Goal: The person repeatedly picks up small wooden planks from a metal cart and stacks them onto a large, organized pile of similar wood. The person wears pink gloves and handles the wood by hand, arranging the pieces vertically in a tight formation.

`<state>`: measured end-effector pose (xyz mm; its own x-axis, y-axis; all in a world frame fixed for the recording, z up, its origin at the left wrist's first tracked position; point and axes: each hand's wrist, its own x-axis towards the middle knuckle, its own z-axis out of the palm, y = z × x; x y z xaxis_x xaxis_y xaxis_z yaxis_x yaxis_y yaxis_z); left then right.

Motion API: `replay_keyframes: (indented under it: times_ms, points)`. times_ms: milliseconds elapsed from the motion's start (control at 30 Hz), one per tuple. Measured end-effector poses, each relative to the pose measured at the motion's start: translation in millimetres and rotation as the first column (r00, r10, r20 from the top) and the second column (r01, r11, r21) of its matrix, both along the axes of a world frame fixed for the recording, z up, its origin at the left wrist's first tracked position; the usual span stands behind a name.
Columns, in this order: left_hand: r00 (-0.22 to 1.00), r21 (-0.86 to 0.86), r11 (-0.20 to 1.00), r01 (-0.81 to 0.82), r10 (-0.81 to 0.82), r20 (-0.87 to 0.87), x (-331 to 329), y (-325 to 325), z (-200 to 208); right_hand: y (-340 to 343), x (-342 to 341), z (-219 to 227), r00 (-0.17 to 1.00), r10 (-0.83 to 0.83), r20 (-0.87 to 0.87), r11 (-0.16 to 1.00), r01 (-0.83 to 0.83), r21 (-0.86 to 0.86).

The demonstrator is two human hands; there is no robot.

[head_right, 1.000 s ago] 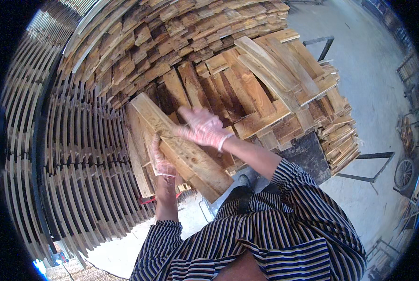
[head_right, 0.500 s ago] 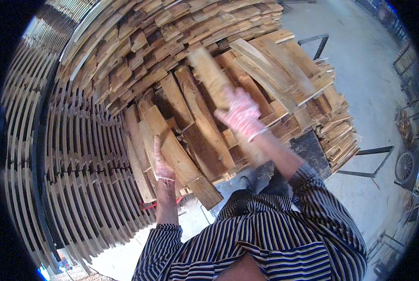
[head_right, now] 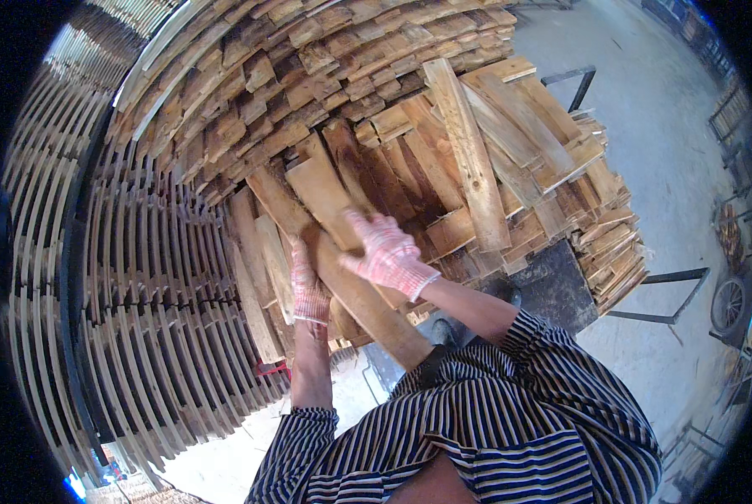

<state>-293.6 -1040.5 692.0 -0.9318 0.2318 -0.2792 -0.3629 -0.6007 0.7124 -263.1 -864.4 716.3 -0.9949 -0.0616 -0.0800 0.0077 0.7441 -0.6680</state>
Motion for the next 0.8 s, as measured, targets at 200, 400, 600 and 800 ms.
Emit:
replay_keyframes:
  times_ms: [200, 400, 600, 800]
  points:
    - [0.979, -0.064, 0.996, -0.054, 0.065, 0.192, 2, -41, 5, 7, -24, -46, 0.984, -0.081, -0.158, 0.948, 0.125, 0.293]
    - [0.989, 0.055, 0.998, 0.045, -0.052, 0.136, -6, -28, 0, 26, -25, -28, 0.986, 0.051, -0.156, 0.992, -0.032, 0.123]
    - [0.993, -0.387, 0.916, 0.105, -0.120, -0.013, -40, 51, -4, 37, -7, -7, 0.987, 0.079, -0.138, 0.897, -0.131, -0.423]
    - [0.861, -0.924, 0.114, -0.365, -0.337, -0.381, -119, 20, -35, 67, -30, -27, 0.961, -0.227, 0.157, 0.970, 0.209, 0.125]
